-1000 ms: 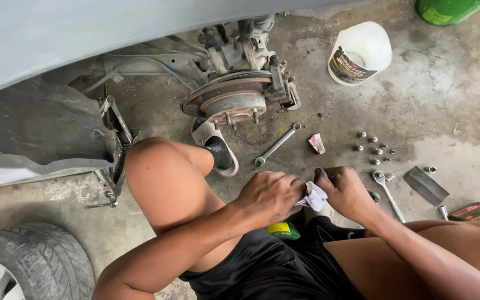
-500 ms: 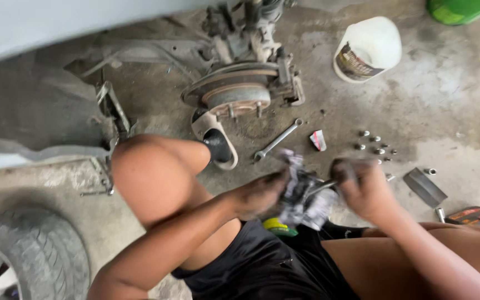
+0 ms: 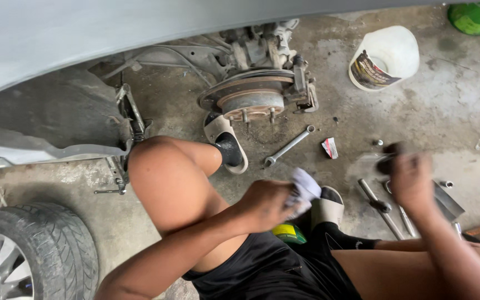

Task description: The person sits on the floor beside a car with a wheel removed and works on the exposed brake disc and caliper. They handle a metal brake pin, wipe it with a rag, squeeze grease from a small packet onto the pin, and spread the grease by hand.

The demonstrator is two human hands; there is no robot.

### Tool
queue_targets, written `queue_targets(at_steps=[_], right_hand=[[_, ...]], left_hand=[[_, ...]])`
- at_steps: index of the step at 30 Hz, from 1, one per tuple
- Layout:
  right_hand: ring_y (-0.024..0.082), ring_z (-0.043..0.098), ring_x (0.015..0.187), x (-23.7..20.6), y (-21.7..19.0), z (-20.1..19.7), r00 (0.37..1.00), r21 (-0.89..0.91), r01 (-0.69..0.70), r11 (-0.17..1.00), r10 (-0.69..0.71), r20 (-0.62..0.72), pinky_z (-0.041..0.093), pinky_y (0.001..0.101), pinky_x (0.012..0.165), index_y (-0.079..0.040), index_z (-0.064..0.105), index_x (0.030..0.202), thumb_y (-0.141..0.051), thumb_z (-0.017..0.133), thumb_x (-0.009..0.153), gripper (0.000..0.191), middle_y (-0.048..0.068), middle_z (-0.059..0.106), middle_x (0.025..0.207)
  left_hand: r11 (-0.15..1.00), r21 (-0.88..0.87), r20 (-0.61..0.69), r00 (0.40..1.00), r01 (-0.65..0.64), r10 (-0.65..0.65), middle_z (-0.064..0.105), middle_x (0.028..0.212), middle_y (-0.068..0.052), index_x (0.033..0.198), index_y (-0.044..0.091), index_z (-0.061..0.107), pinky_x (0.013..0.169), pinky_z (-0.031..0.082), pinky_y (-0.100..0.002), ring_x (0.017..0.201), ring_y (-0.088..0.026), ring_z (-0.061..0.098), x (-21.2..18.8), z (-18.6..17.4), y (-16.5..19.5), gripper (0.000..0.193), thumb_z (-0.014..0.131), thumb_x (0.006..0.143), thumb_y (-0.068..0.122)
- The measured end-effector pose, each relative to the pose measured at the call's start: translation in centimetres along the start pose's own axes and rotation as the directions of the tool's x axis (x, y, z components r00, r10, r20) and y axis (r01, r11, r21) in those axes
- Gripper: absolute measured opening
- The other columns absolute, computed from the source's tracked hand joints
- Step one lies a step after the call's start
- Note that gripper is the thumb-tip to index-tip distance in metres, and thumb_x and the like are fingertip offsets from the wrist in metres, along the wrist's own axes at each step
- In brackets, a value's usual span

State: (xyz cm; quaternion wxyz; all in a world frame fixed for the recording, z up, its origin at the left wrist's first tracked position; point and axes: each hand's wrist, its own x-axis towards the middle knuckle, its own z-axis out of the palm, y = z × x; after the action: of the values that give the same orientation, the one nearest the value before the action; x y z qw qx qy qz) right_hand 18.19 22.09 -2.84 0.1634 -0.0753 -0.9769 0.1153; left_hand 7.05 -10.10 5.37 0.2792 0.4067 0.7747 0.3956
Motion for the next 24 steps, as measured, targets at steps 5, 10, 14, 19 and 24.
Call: queue_targets(at_steps=[5, 10, 14, 19, 24], right_hand=[[0.026, 0.051, 0.061, 0.5, 2.0, -2.7, 0.914, 0.639, -0.406, 0.654, 0.299, 0.275, 0.041, 0.0375, 0.061, 0.001, 0.066, 0.093, -0.028, 0.037, 0.116, 0.047, 0.011, 0.056, 0.067], [0.026, 0.056, 0.078, 3.0, -4.1, -5.2, 0.948, 0.779, -0.049, 0.625, -0.218, 0.234, 0.044, 0.0361, 0.073, -0.005, 0.062, 0.092, -0.027, 0.047, 0.104, 0.03, 0.009, 0.057, 0.082], [0.028, 0.06, 0.108, 5.8, -8.7, -6.1, 0.871, 0.846, 0.011, 0.533, -0.421, 0.253, 0.048, 0.0378, 0.095, -0.003, 0.068, 0.102, -0.022, 0.072, 0.09, 0.022, 0.013, 0.061, 0.11], [0.024, 0.055, 0.12, 7.0, -8.8, -7.5, 0.892, 0.927, -0.187, 0.325, -0.339, 0.299, 0.044, 0.036, 0.102, -0.004, 0.06, 0.122, -0.024, 0.083, 0.078, 0.054, 0.012, 0.057, 0.129], [0.014, 0.057, 0.108, 6.9, -7.0, -7.2, 0.883, 0.872, -0.375, 0.314, -0.165, 0.439, 0.047, 0.0319, 0.096, -0.001, 0.057, 0.135, -0.026, 0.063, 0.099, 0.045, 0.005, 0.066, 0.118]], left_hand=[[0.713, -0.696, -0.097, 0.973, 0.085, -0.21, 0.065, 0.1, -0.01, 0.11, 0.0, 0.061, 0.087, 0.052, -0.041, 0.094, -0.025, 0.06, 0.0, 0.8, -2.9, 0.045, 0.054, 0.113, 0.044], [-0.14, -0.929, 0.356, 0.931, 0.343, -0.081, 0.067, 0.108, -0.006, 0.122, 0.007, 0.059, 0.098, 0.055, -0.037, 0.102, -0.019, 0.065, 2.1, 1.1, -0.8, 0.05, 0.051, 0.101, 0.052], [-0.12, -0.883, 0.454, 0.891, 0.453, 0.02, 0.064, 0.115, 0.0, 0.137, 0.011, 0.056, 0.092, 0.051, -0.031, 0.105, -0.012, 0.062, 2.0, 0.1, 2.0, 0.041, 0.066, 0.101, 0.027], [0.081, -0.926, 0.364, 0.929, 0.368, -0.064, 0.067, 0.112, -0.003, 0.132, 0.007, 0.058, 0.091, 0.055, -0.03, 0.102, -0.013, 0.066, 2.0, 0.3, 1.8, 0.039, 0.068, 0.095, 0.014], [0.396, -0.892, 0.152, 0.969, 0.219, -0.192, 0.063, 0.091, -0.002, 0.122, -0.001, 0.064, 0.058, 0.046, -0.025, 0.072, -0.009, 0.056, 2.0, 2.0, 0.3, 0.033, 0.063, 0.11, 0.03]])
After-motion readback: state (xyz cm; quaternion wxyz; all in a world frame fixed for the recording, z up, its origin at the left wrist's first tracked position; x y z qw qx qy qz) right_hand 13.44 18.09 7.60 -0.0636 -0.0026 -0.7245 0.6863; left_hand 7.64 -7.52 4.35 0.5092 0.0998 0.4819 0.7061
